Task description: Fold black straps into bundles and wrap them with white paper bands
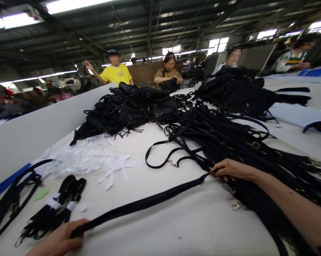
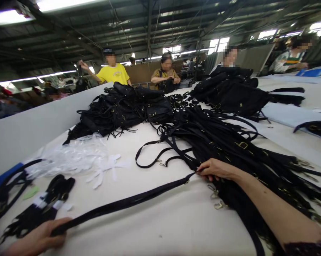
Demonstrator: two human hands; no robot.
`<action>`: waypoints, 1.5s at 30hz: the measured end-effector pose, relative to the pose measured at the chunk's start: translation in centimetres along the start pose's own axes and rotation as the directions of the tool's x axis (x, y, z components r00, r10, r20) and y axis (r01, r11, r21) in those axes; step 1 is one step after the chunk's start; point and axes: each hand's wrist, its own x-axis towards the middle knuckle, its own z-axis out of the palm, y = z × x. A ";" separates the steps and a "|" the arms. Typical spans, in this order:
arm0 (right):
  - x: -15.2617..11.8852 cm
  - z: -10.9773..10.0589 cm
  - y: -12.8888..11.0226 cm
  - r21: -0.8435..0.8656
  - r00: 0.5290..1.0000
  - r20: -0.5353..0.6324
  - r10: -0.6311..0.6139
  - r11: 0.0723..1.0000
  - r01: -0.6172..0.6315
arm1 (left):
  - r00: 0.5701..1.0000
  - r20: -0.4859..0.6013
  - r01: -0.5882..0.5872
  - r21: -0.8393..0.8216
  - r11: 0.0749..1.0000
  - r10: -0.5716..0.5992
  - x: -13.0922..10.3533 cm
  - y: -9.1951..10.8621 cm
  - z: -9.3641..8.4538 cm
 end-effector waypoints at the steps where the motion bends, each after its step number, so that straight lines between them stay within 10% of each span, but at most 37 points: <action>1: 0.1 -0.3 -0.1 -0.018 0.999 0.040 0.026 1.000 -0.026 | 0.998 0.051 0.037 -0.059 0.998 -0.034 -0.1 0.5 0.0; 5: 0.1 -0.3 -0.7 -0.301 0.998 -0.010 -0.067 0.952 0.061 | 0.993 0.038 0.117 -0.144 0.983 -0.113 0.1 -0.1 0.2; 11: -0.4 2.6 -1.0 -0.694 0.905 -0.123 -0.408 0.687 0.216 | 0.948 -0.311 0.114 0.138 0.984 -0.066 -1.4 -1.3 -1.5; 19: 0.2 9.8 -1.2 -0.653 0.802 0.026 -0.597 0.597 0.466 | 0.849 -0.397 -0.098 0.530 0.842 0.348 -2.4 -0.2 3.6; 25: 1.0 10.5 -1.0 -0.676 0.776 0.039 -0.630 0.555 0.485 | 0.717 -0.553 -0.070 0.549 0.833 0.425 -0.7 -2.0 5.8; 35: 1.2 10.5 -0.6 -0.722 0.745 -0.063 -0.664 0.545 0.425 | 0.749 -0.583 -0.024 0.450 0.892 0.314 0.5 -3.5 5.3; 39: 1.1 10.8 -0.9 -0.734 0.755 -0.082 -0.651 0.552 0.395 | 0.751 -0.564 -0.084 0.433 0.897 0.342 -0.1 -1.0 6.2; 45: 0.5 10.9 -1.7 -0.744 0.788 -0.075 -0.611 0.560 0.364 | 0.753 -0.505 -0.187 0.449 0.873 0.422 3.7 8.0 10.5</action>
